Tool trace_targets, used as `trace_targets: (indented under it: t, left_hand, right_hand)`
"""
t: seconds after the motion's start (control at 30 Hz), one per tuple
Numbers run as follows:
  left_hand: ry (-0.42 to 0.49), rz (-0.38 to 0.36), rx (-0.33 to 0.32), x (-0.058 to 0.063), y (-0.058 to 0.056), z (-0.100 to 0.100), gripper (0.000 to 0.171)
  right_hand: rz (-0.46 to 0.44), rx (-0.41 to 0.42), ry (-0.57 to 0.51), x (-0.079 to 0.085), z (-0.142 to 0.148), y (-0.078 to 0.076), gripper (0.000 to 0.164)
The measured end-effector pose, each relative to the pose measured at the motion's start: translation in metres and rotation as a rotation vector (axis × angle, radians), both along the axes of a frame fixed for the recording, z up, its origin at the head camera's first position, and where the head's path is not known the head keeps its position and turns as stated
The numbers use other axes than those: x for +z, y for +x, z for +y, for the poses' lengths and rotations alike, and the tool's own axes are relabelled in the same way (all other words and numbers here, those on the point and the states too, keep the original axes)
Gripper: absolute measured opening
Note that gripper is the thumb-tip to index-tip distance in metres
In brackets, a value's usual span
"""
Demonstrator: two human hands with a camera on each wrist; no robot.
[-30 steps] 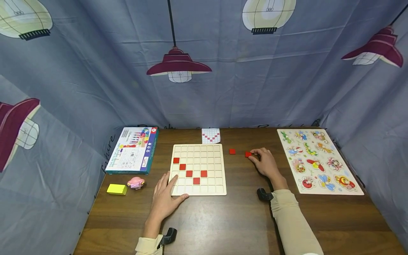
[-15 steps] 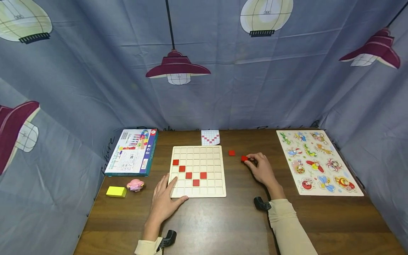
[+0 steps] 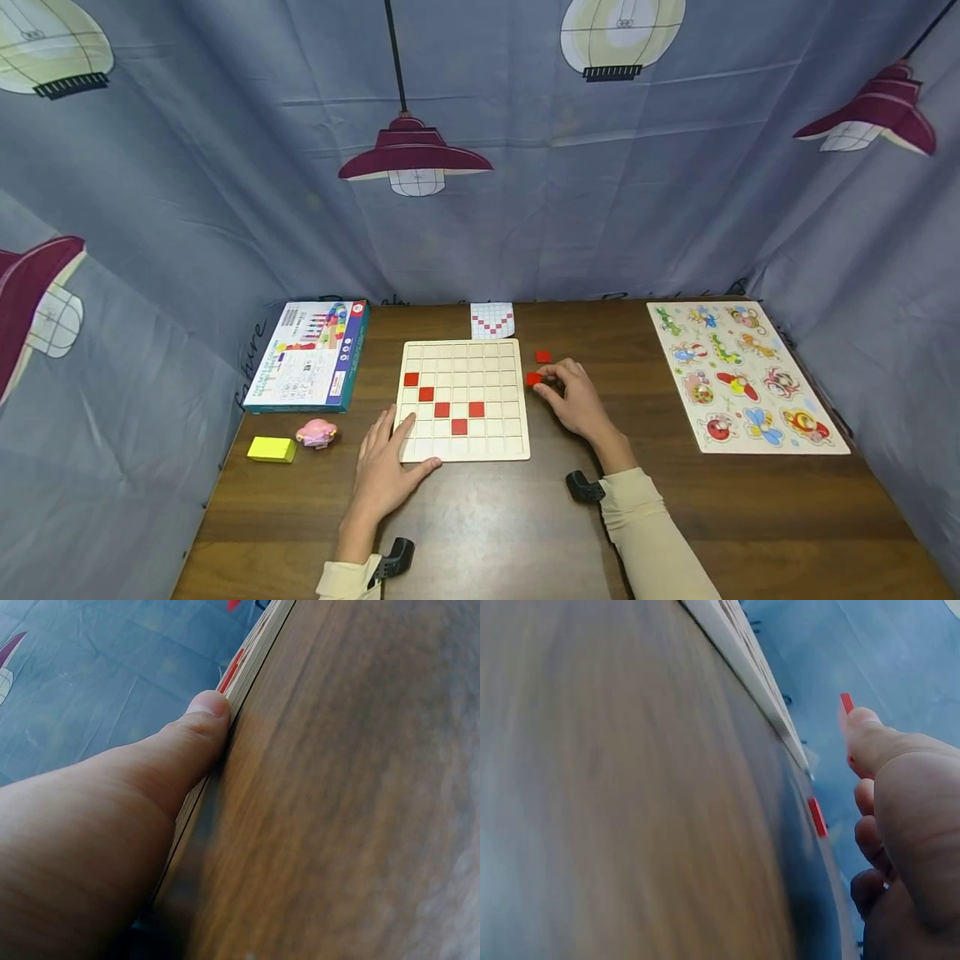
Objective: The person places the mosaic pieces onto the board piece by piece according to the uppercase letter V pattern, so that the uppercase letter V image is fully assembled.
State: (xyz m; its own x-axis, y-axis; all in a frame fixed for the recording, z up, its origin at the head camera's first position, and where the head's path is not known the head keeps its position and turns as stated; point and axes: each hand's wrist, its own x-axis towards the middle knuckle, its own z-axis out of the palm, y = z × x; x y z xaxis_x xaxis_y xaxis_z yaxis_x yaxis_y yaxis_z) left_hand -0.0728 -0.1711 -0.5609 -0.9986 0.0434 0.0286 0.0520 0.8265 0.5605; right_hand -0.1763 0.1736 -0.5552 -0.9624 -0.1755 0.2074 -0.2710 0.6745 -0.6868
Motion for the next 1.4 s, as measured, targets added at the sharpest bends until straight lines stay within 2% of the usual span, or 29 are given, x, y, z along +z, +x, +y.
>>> trace_targets:
  t: [0.27,0.5,0.77,1.07,1.4]
  left_hand:
    - [0.001,0.003,0.002,-0.001,0.002,0.0,0.092]
    - [-0.011,0.008,-0.004,0.0,0.0,-0.001,0.092]
    - [0.0,0.004,-0.005,0.0,0.0,-0.001,0.092]
    - [0.001,0.004,-0.003,0.001,0.0,-0.001,0.091]
    - [-0.005,-0.006,0.004,0.0,0.0,-0.002,0.092]
  right_hand:
    - [-0.006,0.049,0.024,0.003,-0.023,-0.002,0.03]
    - [-0.03,0.088,0.029,0.003,-0.032,-0.002,0.029]
    - [-0.019,0.146,0.088,0.007,-0.044,-0.004,0.025]
    - [-0.002,0.168,0.168,0.005,-0.053,-0.007,0.025]
    - [-0.009,0.173,0.189,0.002,-0.057,-0.008,0.027]
